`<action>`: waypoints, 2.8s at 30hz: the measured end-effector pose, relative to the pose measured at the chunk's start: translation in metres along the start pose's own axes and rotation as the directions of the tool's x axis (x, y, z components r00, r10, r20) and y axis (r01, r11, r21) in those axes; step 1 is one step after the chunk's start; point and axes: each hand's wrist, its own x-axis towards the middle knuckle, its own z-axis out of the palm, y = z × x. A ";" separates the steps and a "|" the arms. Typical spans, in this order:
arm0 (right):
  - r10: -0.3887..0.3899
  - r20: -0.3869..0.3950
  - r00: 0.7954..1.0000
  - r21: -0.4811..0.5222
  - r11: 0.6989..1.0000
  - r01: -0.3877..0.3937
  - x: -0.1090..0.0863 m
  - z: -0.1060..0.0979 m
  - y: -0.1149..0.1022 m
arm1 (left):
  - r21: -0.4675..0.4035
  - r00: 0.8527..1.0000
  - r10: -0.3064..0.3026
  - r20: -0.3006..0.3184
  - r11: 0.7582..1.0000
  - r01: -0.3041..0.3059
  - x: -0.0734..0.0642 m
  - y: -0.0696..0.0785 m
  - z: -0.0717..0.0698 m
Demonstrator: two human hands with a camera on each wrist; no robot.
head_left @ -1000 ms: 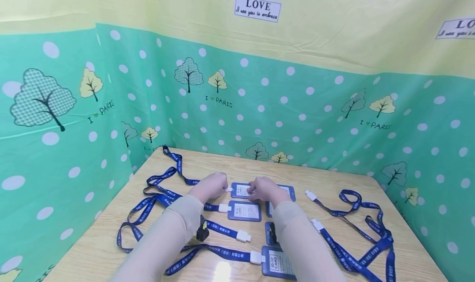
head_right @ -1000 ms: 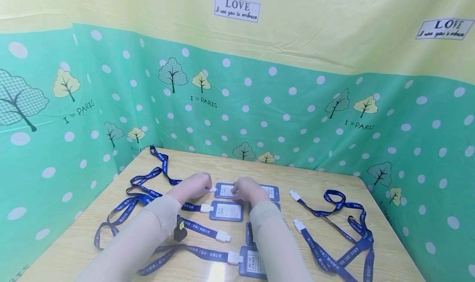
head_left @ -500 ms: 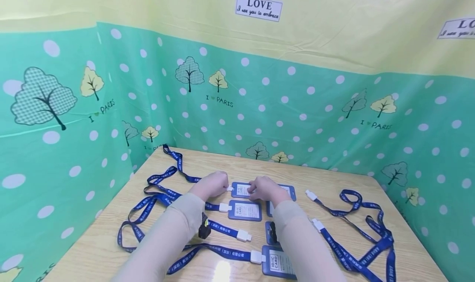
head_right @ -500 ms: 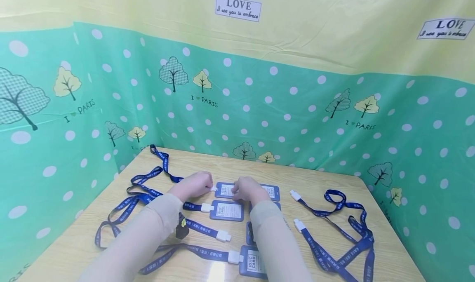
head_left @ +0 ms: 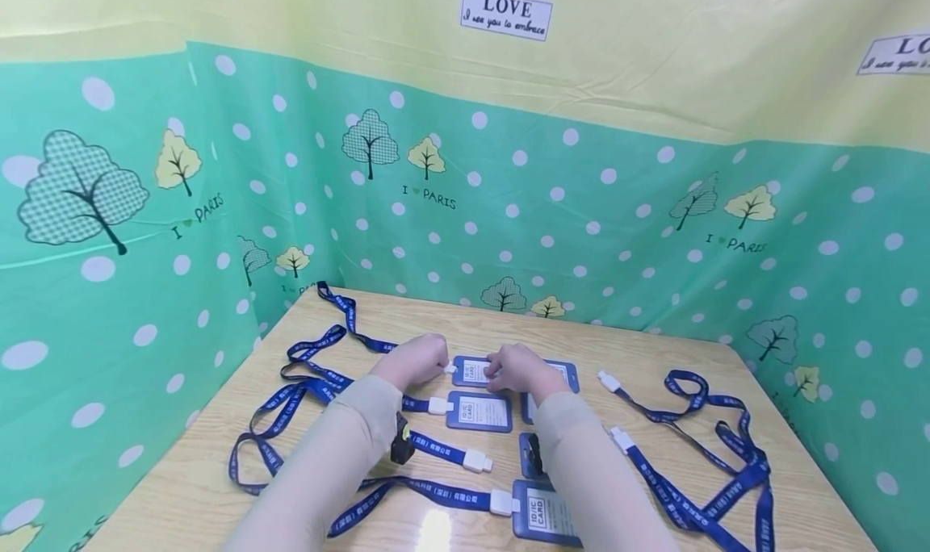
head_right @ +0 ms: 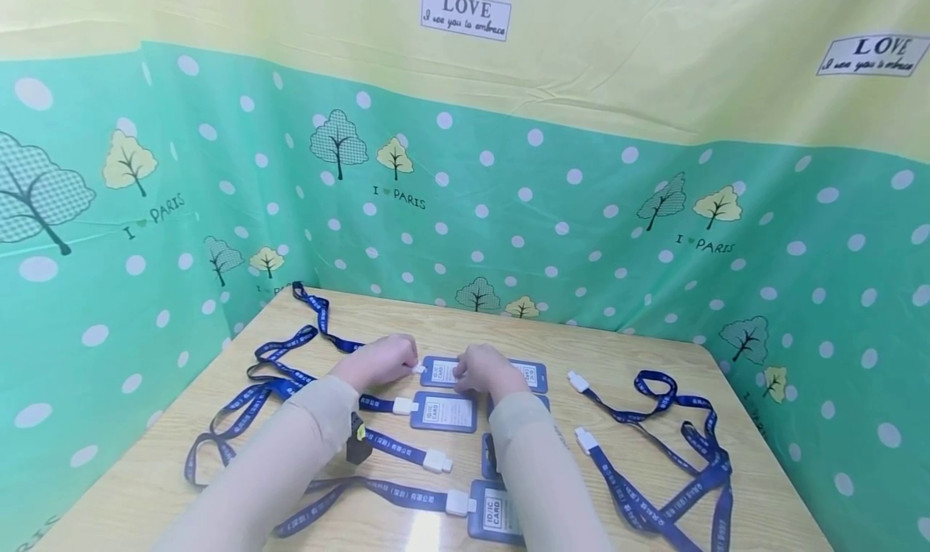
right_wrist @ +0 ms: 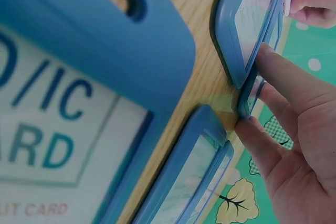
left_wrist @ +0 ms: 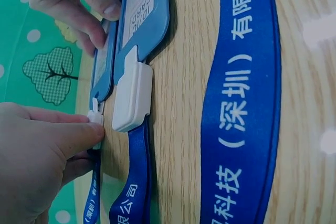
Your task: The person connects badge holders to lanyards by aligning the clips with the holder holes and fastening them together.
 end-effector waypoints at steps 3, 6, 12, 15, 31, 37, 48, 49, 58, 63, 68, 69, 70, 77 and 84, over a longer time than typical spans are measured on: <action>-0.001 0.004 1.000 -0.003 1.000 0.001 0.001 0.000 0.000 | -0.002 1.000 0.003 -0.005 1.000 -0.003 -0.001 0.002 -0.002; -0.002 0.007 1.000 -0.007 1.000 0.002 0.001 -0.001 0.000 | -0.016 1.000 -0.011 -0.005 1.000 0.011 -0.002 0.004 -0.004; -0.014 0.011 1.000 -0.023 1.000 0.014 0.001 -0.001 0.000 | -0.027 0.999 -0.050 0.010 0.998 0.050 -0.004 0.007 -0.007; -0.014 0.012 1.000 -0.024 1.000 0.014 0.002 -0.001 0.000 | -0.020 0.999 -0.051 0.015 0.999 0.051 -0.003 0.008 -0.008; -0.022 0.012 1.000 -0.014 1.000 0.022 0.003 0.000 0.003 | -0.052 0.999 -0.043 -0.002 0.998 0.043 0.000 0.002 -0.002; -0.016 0.014 1.000 -0.017 1.000 0.016 0.002 0.000 0.003 | -0.041 0.999 -0.041 -0.013 0.998 0.041 0.000 0.003 -0.001; -0.002 0.009 1.000 0.006 1.000 0.002 0.003 0.001 0.003 | -0.049 0.997 -0.082 -0.003 0.995 0.082 -0.001 0.005 -0.001; -0.004 0.008 1.000 0.007 1.000 0.003 0.003 0.001 0.003 | -0.043 0.997 -0.082 -0.004 0.996 0.082 -0.001 0.005 -0.001; 0.005 0.001 1.000 0.007 1.000 -0.006 0.001 0.000 0.001 | -0.016 0.994 -0.106 0.013 0.994 0.107 0.001 0.009 0.000; 0.016 0.001 1.000 0.021 1.000 -0.017 0.001 0.000 0.000 | -0.017 0.993 -0.115 0.001 0.993 0.115 0.002 0.009 0.002; 0.012 0.003 1.000 0.026 1.000 -0.012 0.001 0.000 0.000 | -0.024 0.991 -0.133 0.003 0.991 0.133 0.002 0.010 0.002; 0.011 0.004 1.000 0.025 1.000 -0.011 0.001 -0.001 0.000 | -0.023 0.991 -0.134 0.003 0.991 0.134 0.002 0.010 0.002; 0.009 0.005 1.000 0.024 1.000 -0.009 0.000 -0.001 0.000 | -0.023 0.990 -0.139 0.002 0.990 0.139 0.002 0.010 0.002; -0.006 0.003 1.000 0.012 1.000 0.006 -0.001 -0.002 -0.002 | -0.025 0.987 -0.161 -0.007 0.987 0.161 0.002 0.012 0.003; -0.002 0.002 1.000 0.016 1.000 0.002 -0.003 -0.002 -0.003 | -0.031 0.983 -0.182 -0.005 0.983 0.182 0.001 0.015 0.003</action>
